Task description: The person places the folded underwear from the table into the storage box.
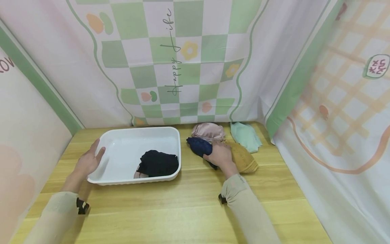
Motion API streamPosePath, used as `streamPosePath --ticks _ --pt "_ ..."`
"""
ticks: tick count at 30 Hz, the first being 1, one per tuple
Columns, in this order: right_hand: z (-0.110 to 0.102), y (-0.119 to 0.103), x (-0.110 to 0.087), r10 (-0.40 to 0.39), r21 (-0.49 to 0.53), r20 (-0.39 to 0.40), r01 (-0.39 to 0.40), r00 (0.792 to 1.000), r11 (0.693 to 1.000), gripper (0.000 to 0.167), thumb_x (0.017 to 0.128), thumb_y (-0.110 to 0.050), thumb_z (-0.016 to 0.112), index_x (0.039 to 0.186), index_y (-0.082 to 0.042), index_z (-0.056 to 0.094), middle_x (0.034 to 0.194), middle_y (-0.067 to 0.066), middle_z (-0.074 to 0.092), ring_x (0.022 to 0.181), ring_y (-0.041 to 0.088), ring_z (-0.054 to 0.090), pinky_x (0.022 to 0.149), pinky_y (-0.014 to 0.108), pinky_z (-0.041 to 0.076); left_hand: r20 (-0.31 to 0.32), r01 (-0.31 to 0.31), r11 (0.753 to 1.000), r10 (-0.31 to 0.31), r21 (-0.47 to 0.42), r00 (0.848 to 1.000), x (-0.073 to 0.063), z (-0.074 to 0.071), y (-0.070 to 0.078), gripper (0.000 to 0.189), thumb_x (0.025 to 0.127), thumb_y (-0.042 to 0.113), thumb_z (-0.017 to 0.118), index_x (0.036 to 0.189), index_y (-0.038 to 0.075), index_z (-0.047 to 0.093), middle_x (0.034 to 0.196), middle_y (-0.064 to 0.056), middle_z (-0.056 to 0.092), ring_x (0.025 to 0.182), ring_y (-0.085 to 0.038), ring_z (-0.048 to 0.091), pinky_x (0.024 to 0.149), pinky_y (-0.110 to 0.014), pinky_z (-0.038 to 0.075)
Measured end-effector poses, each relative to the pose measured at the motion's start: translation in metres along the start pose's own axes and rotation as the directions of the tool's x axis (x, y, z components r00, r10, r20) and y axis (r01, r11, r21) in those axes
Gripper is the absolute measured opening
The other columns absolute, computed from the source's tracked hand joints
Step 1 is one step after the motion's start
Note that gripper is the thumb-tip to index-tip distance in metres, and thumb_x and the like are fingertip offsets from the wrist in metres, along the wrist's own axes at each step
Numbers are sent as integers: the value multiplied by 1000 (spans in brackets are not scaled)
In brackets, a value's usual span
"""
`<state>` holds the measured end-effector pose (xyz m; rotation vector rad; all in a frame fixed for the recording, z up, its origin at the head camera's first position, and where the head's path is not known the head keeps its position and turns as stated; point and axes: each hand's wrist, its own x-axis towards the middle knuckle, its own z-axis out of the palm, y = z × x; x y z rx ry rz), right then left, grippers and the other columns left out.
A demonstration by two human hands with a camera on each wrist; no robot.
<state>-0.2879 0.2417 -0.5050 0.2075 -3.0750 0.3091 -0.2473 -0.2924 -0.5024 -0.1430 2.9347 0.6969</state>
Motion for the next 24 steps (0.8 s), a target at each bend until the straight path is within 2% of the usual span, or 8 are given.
streamPosePath --ticks 8,17,20,24 --pt "2 4 -2 14 91 11 -14 1000 996 79 83 -54 69 141 -3 54 126 25 67 114 46 63 99 58 50 -4 7 1000 -7 -11 1000 0 1 -3 85 99 68 5 160 10 -8 158 -37 17 140 -60 26 116 -69 25" --pt "4 5 1 48 194 9 -49 999 980 77 86 -56 65 142 -5 53 127 24 67 115 45 63 97 56 51 5 14 1000 -14 -14 1000 2 2 -3 85 99 69 5 160 11 -8 158 -36 16 139 -61 26 115 -70 26" --pt "2 4 1 37 221 -14 -33 999 975 71 87 -55 64 138 -7 57 124 22 69 112 43 65 95 55 52 3 14 1000 -14 -17 1000 1 3 -2 85 99 69 4 161 11 -7 159 -36 16 140 -61 25 115 -70 25" --pt "-4 1 2 21 252 -63 -4 998 968 61 87 -53 66 125 -6 66 115 19 73 104 40 68 90 53 54 13 24 999 -24 -26 1000 1 0 0 86 99 69 5 160 11 -9 159 -36 14 140 -61 24 115 -70 24"
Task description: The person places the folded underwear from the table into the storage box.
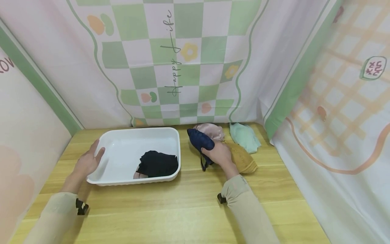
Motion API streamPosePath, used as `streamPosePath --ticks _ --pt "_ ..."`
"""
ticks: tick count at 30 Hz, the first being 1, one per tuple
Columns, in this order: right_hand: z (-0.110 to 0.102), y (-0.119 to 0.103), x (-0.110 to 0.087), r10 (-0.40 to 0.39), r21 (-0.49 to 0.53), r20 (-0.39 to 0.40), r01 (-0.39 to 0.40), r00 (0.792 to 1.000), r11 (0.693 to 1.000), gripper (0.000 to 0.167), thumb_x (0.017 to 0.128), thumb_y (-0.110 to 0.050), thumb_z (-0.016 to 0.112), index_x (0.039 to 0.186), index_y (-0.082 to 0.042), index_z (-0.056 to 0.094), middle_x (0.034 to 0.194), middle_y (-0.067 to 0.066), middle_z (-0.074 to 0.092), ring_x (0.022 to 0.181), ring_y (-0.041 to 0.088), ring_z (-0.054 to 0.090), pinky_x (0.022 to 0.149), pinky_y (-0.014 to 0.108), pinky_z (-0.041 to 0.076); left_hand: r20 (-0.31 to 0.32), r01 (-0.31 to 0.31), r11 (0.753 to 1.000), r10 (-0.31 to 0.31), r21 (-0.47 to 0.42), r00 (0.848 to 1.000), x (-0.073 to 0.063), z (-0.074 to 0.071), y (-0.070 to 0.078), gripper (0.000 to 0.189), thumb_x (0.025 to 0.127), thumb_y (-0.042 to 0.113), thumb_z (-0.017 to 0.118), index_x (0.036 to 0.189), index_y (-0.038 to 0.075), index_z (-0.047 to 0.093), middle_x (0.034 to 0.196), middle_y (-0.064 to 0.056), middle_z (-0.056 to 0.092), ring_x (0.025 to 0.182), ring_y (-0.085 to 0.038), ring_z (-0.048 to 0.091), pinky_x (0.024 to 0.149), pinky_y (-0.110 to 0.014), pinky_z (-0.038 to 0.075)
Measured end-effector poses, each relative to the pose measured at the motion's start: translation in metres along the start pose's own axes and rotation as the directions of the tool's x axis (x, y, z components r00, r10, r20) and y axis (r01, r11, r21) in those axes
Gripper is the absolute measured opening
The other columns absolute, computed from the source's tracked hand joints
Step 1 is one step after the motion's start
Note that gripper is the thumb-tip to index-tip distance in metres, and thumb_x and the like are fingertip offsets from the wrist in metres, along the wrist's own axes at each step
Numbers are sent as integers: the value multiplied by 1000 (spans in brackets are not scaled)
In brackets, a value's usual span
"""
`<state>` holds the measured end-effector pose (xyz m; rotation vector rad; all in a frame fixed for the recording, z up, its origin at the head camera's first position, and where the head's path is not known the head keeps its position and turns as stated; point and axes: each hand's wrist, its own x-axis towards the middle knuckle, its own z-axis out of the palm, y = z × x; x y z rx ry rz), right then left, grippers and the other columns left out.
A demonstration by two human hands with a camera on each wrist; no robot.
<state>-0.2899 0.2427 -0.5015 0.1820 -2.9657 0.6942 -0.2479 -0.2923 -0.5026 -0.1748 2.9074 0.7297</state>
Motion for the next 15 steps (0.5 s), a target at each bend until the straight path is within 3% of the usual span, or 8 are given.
streamPosePath --ticks 3,7,15 --pt "-2 -3 2 -11 4 -23 11 1000 1000 63 87 -55 66 125 -5 66 113 22 73 102 41 68 88 54 54 7 7 1000 -7 2 1000 0 -1 1 85 99 69 5 160 12 -10 159 -36 14 141 -61 24 116 -70 24" --pt "-8 -9 5 -3 7 -21 3 1000 1000 75 88 -59 63 137 -3 58 118 27 69 106 45 66 91 57 53 12 7 1000 -7 8 1000 -1 -2 2 85 99 69 5 160 11 -12 158 -37 15 140 -61 24 115 -70 25" --pt "-19 -21 6 26 60 -19 -25 999 998 81 86 -61 64 141 -2 54 122 29 67 110 46 65 94 56 54 17 12 1000 -13 17 1000 -3 -2 4 86 99 69 4 160 11 -11 158 -37 15 141 -60 24 116 -69 25"
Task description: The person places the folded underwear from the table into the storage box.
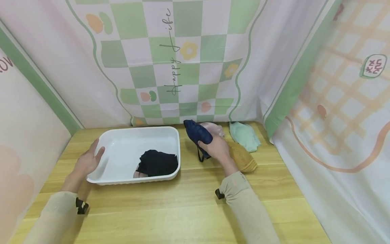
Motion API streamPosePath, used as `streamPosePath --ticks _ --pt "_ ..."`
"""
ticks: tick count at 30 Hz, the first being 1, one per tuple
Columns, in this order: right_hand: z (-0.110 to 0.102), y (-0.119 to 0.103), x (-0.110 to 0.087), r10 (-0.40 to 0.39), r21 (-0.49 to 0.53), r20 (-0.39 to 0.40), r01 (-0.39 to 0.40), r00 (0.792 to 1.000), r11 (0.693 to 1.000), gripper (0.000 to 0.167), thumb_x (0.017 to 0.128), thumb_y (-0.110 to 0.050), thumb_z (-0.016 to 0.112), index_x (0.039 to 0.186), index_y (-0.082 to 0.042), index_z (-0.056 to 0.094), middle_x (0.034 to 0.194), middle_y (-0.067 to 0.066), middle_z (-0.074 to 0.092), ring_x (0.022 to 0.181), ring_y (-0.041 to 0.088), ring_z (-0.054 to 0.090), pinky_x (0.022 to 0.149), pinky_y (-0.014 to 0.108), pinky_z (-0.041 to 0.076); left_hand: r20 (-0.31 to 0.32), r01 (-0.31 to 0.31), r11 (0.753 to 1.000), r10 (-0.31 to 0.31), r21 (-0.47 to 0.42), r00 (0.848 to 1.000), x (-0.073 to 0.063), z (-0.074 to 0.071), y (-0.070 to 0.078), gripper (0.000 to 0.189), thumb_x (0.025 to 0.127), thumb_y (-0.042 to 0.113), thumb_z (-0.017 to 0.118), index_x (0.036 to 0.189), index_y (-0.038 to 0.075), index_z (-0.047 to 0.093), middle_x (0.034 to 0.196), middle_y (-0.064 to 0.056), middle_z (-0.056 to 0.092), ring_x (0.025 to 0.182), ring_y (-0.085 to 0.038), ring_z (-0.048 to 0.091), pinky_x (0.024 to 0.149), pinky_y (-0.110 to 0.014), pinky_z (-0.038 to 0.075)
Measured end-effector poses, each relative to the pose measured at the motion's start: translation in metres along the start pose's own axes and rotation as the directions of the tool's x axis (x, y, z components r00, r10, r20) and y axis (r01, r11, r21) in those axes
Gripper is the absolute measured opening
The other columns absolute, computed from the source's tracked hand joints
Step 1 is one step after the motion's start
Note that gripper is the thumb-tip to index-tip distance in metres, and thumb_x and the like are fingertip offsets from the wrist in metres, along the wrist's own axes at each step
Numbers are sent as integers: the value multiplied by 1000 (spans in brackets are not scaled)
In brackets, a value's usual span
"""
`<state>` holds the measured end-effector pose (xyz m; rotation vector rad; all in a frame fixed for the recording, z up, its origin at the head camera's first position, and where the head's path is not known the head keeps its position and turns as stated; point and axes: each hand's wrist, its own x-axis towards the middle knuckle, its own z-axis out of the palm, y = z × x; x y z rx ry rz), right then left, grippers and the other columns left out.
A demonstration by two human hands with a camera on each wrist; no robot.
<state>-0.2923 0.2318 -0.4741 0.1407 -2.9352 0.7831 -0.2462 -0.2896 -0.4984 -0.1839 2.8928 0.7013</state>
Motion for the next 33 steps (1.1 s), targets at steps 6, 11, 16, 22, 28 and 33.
streamPosePath --ticks 6,11,16,22,28,33 --pt "-7 -12 1 -29 20 -24 29 999 999 77 86 -58 66 144 -10 54 131 25 64 119 43 61 102 55 51 -5 -5 1000 5 0 1000 0 0 -1 85 99 69 5 160 11 -11 158 -37 15 140 -60 24 116 -69 25" --pt "-13 -25 1 -79 39 -48 81 996 996 72 87 -56 66 145 -17 53 137 18 62 125 40 58 104 55 49 -12 -14 1000 14 3 1000 1 1 -3 86 99 69 5 160 11 -10 158 -37 15 140 -61 25 115 -69 26" --pt "-17 -36 2 -109 53 -80 114 991 992 65 86 -52 68 137 -12 61 136 13 64 130 37 51 107 54 46 -3 -4 1000 4 -3 1000 3 1 -4 87 98 70 5 160 11 -10 159 -37 15 140 -61 24 115 -70 26" --pt "-17 -46 5 -143 25 -105 146 984 989 58 84 -50 70 124 -8 68 122 13 72 120 34 60 112 50 40 -5 -7 1000 7 -8 1000 3 1 -3 86 99 70 5 160 11 -9 159 -36 15 140 -61 25 114 -70 26" --pt "-17 -58 6 -128 21 -95 130 987 991 60 83 -55 68 124 -11 67 120 12 72 113 34 64 103 51 48 -20 -23 1000 23 -2 1000 3 2 -5 85 100 67 6 160 10 -8 158 -37 16 139 -61 26 115 -69 26" --pt "-19 -72 6 -115 49 -69 118 991 992 57 83 -57 68 116 -10 68 111 13 73 101 33 69 89 48 57 -20 -18 1000 18 -4 1000 2 3 -3 84 100 67 7 160 10 -8 159 -36 16 140 -60 25 116 -68 26"
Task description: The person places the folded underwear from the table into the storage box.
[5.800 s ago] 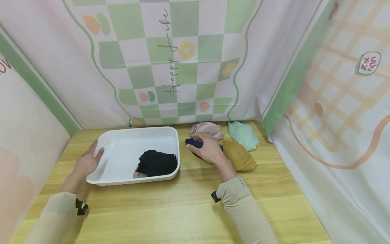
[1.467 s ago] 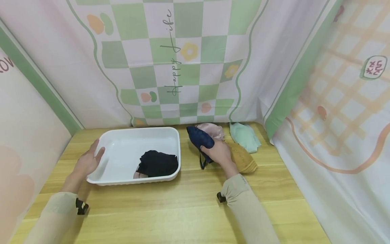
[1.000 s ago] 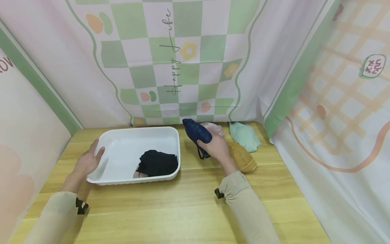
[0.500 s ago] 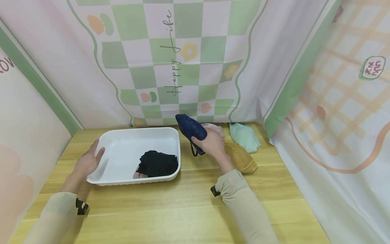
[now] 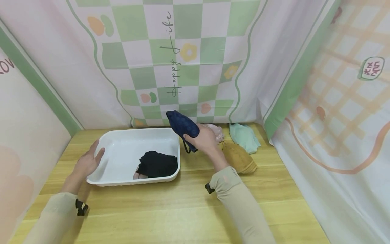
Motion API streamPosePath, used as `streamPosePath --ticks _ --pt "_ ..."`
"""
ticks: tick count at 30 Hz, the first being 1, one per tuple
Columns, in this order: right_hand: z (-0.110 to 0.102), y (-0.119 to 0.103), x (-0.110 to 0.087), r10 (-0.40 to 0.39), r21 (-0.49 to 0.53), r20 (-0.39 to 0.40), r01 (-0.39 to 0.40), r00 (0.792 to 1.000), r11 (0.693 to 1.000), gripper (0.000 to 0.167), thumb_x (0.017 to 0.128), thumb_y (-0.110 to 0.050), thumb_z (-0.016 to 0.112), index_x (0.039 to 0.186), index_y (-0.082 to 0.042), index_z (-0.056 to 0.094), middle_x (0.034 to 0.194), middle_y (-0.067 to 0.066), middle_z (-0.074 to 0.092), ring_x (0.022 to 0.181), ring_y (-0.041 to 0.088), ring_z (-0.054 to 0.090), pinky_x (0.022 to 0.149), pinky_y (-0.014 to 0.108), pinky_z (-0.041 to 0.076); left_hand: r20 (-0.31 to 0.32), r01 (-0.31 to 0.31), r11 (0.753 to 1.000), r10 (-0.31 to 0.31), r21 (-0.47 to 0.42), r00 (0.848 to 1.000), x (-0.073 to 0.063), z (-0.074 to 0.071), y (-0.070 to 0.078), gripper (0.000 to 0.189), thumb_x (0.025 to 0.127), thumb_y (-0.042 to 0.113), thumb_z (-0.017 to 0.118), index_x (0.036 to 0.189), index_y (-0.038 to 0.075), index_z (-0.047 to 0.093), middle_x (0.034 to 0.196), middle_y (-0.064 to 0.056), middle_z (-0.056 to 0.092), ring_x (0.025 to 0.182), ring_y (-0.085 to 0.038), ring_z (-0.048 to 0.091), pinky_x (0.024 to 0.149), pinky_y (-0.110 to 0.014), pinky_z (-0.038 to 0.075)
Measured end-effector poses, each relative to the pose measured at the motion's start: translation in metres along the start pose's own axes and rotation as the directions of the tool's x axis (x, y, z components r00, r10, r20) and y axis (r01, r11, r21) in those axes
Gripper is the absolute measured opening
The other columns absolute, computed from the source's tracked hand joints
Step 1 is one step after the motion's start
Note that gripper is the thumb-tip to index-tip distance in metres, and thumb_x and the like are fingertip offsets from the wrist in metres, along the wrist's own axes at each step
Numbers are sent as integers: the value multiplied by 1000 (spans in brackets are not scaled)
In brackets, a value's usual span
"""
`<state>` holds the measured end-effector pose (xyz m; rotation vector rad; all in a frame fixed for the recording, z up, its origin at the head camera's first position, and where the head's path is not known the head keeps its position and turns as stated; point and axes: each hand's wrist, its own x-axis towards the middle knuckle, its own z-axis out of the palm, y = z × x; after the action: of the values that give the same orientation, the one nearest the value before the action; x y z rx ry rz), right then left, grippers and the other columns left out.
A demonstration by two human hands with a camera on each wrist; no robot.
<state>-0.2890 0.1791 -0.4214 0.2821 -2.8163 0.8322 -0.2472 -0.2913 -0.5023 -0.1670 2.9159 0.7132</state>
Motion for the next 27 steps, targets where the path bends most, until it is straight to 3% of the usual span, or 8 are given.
streamPosePath --ticks 7,15,22,27 --pt "0 -18 5 -8 19 39 7 999 1000 63 84 -57 68 123 -8 65 117 15 71 108 34 68 94 48 56 5 4 1000 -4 -2 1000 0 -1 0 83 101 65 8 160 9 -9 158 -37 16 140 -60 26 115 -69 26" --pt "7 -31 11 -29 -35 70 31 997 999 69 85 -59 65 130 -7 62 126 15 69 116 35 65 100 48 53 6 16 1000 -16 -13 1000 2 1 -3 83 101 67 8 160 12 -10 160 -35 13 141 -60 23 116 -69 24" --pt "18 -46 16 -53 -9 97 54 994 998 72 84 -60 65 132 -7 60 129 15 67 118 34 63 102 49 52 7 23 1000 -23 -13 1000 1 -1 -2 83 101 67 9 160 11 -10 160 -35 13 142 -60 22 116 -69 24" --pt "23 -55 18 -95 -7 98 96 991 995 66 84 -57 66 127 -7 63 123 15 70 113 34 66 99 48 54 9 19 1000 -19 -6 1000 1 -1 -1 83 101 66 9 160 11 -10 159 -36 14 141 -60 23 116 -68 24"
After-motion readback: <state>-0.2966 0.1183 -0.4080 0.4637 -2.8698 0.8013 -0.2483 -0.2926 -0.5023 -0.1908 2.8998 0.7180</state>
